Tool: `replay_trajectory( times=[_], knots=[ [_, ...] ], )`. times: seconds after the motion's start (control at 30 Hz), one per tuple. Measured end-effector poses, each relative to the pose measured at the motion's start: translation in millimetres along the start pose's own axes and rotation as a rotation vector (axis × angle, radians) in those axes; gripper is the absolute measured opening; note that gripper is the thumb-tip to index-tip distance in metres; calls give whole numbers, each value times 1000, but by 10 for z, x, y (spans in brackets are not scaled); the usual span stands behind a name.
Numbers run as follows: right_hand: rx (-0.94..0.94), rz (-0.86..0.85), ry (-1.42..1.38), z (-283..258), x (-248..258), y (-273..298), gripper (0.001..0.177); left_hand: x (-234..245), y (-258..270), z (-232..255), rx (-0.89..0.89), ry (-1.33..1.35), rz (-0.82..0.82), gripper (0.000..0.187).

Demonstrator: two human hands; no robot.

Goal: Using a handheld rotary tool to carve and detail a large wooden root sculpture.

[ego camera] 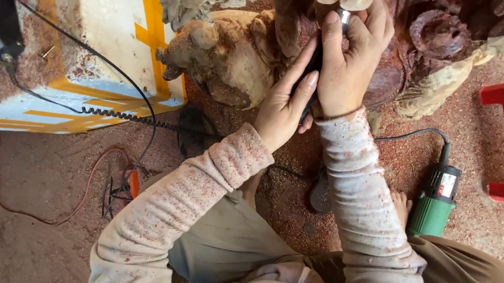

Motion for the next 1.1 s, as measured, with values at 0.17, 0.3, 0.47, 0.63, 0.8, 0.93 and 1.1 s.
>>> replay_trajectory(
  times=[0.17,0.3,0.47,0.63,0.8,0.93,1.1],
  knots=[
    [-31,-1,8,6,17,22,25,-27,36,15,-16,34,-34,53],
    [-7,-15,2,13,14,27,28,-26,43,13,-1,60,-31,53],
    [-34,-34,-12,-30,32,0,29,-25,27,17,16,55,-20,54],
    [-26,-31,-62,14,24,31,25,-33,41,14,4,72,-38,53],
    [-31,-38,-64,-26,38,21,23,-30,32,-43,26,49,-19,54],
    [-27,-33,-103,-34,39,18,25,-41,29,-75,-2,53,-16,54],
    [-18,-40,-104,-65,42,24,23,-27,45,-96,24,47,-22,55]
  ],
)
Point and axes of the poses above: each hand's wrist, its own y-axis away from the middle knuckle, its own x-axis out of the back of the hand, z = x × y, the point moved 5 cm from there along -y, towards the middle knuckle, and after that the axes turned 5 degrees about z, right-handed, at the moved point
